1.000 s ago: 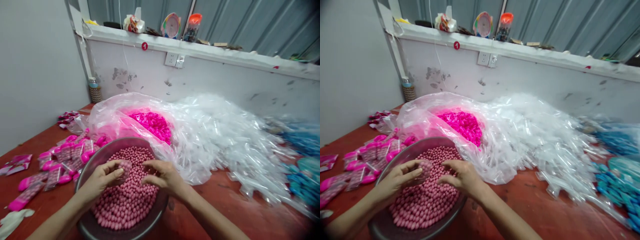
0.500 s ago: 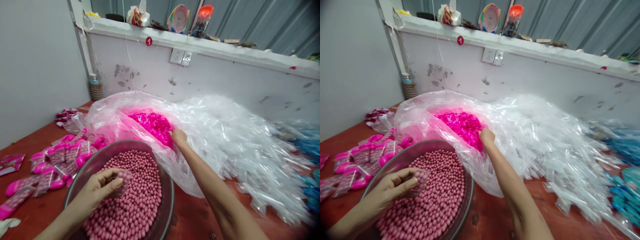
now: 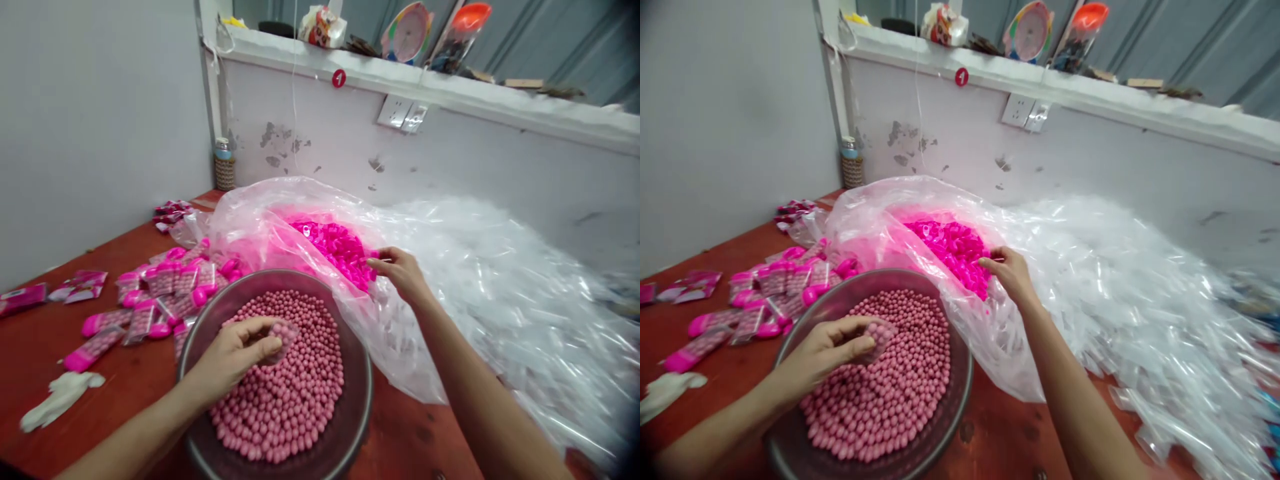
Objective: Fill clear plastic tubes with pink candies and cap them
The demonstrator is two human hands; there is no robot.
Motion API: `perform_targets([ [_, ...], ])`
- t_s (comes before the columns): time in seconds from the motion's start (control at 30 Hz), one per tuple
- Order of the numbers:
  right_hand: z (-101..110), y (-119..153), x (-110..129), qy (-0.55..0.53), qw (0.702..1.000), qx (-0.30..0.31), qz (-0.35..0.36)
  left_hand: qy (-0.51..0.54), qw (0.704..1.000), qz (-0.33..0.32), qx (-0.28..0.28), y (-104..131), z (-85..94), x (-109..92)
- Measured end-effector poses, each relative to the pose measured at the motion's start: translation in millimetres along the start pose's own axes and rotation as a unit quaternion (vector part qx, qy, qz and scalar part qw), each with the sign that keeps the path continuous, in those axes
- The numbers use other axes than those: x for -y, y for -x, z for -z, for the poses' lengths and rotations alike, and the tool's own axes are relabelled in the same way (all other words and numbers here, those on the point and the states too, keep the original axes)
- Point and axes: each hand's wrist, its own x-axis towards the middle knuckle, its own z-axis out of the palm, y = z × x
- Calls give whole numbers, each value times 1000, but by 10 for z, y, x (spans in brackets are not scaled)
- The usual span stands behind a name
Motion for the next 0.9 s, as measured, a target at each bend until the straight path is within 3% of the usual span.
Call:
perform_targets([
  [0.1, -45, 527, 426, -184, 977, 74, 77, -59, 997, -52, 13, 23, -24, -32],
  [0.2, -252, 985, 771, -167, 961, 189, 116, -126, 987, -102, 14, 56, -45, -67],
  [0.27, -429, 1170, 883, -123, 956, 226, 143, -168, 977, -130, 14, 82, -58, -83],
  [0.43, -707, 1294, 878, -91, 952, 243, 163, -209, 960, -185, 7, 142, -58, -81],
  [0.6, -716, 1373, 893, -73, 951, 253, 161, -251, 945, -209, -28, 194, -45, -69],
  [0.8, -704, 1531, 979, 91, 941, 232, 230, -310, 923, -227, -15, 240, -61, 24],
  [0.9, -737, 1535, 985, 119, 936, 219, 249, -300, 928, -220, -24, 235, -65, 54],
])
